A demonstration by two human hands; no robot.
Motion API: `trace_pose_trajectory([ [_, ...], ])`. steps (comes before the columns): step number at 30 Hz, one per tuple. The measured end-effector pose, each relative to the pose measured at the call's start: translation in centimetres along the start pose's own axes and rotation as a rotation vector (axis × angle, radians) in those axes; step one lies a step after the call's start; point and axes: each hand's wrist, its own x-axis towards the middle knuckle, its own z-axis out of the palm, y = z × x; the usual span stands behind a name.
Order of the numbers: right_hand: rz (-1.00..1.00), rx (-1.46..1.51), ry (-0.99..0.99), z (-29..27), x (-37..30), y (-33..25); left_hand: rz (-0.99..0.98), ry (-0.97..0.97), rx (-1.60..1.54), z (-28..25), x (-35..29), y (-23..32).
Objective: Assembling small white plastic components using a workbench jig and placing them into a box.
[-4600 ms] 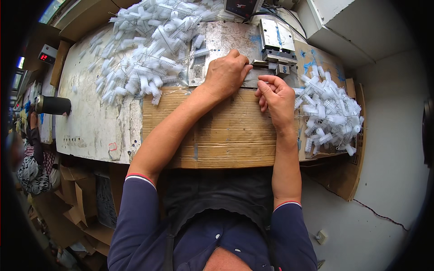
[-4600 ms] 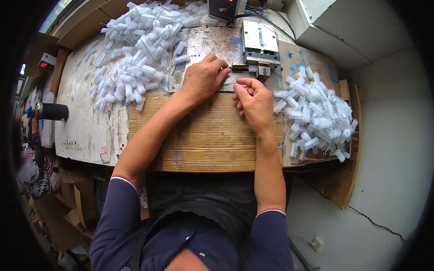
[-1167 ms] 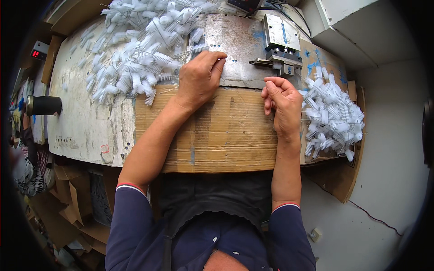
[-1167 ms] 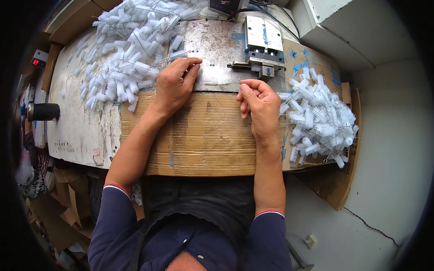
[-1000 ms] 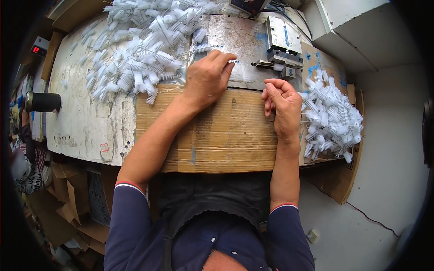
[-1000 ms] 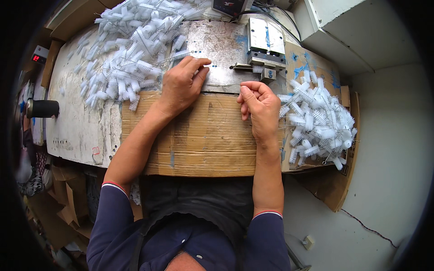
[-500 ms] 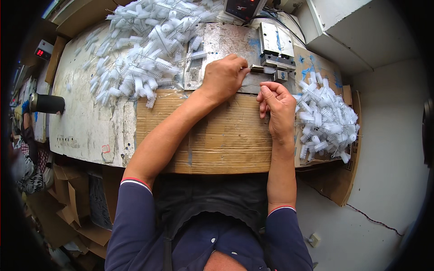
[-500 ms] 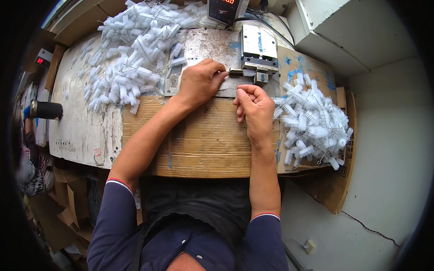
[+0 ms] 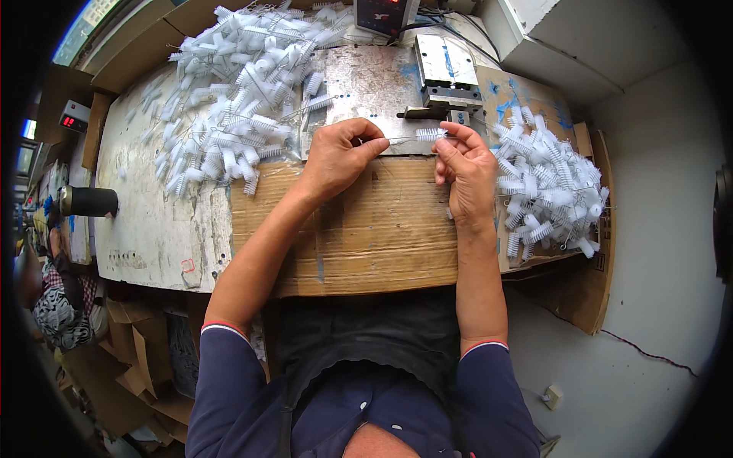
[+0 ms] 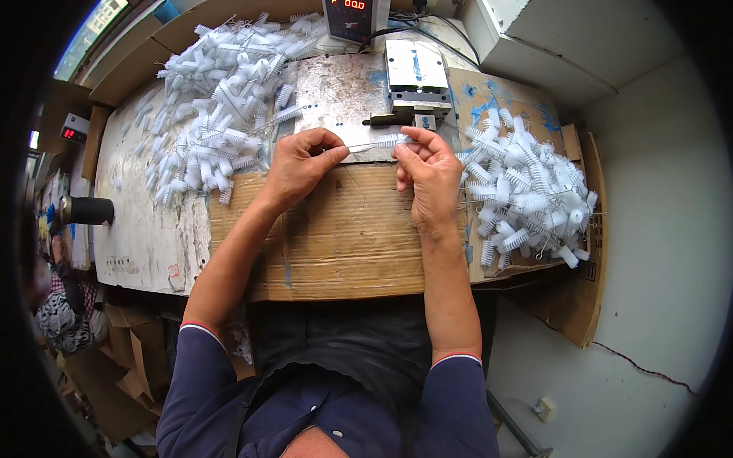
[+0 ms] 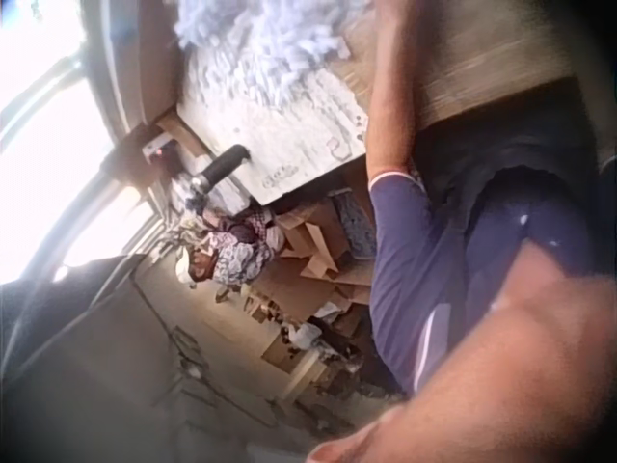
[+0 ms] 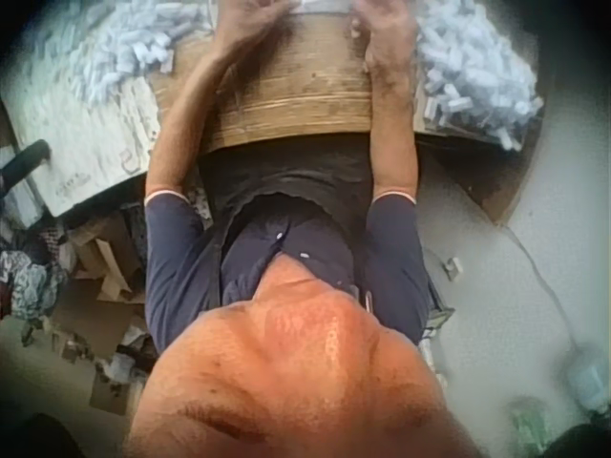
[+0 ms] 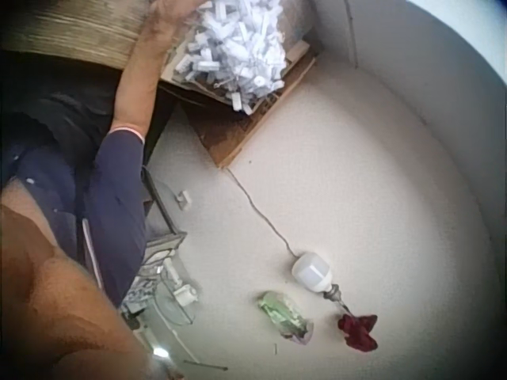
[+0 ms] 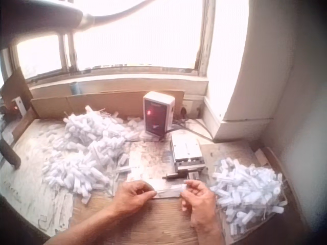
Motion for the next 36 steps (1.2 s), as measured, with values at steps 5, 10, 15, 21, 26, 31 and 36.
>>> trace_pose_trajectory([
  [5, -0.015, -0.068, -0.043, -0.1, -0.1, 0.2, -0.051, -0.041, 0.017, -0.3, -0.2, 0.5],
  [10, -0.008, -0.129, -0.038, 0.5, -0.4, 0.4, -0.128, -0.103, -0.03, -1.1, -0.8, 0.6],
  [15, -0.11, -0.138, -0.122, 0.8, -1.0, -0.5, -0.386, -0.222, -0.309, -1.5, -1.4, 1.9],
  [21, -0.143, -0.194, -0.227, 0.2, -1.1, -0.1, -0.532, -0.264, -0.607, -1.5, -3.2, 1.5],
  [26, -0.155, -0.232, -0.212, 0.3, -1.5, -0.4, -0.476, -0.198, -0.579, -0.7, -4.7, 2.7],
  [31, -0.16, -0.304, -0.298, 0.5, -1.7, -0.2, -0.099, 0.002, -0.022, 1.1, -6.6, 2.2],
  [36, -0.131, -0.242, -0.409, 0.6, -1.8, 0.7, -0.046, 0.077, 0.089, 0.5, -9.1, 3.5],
])
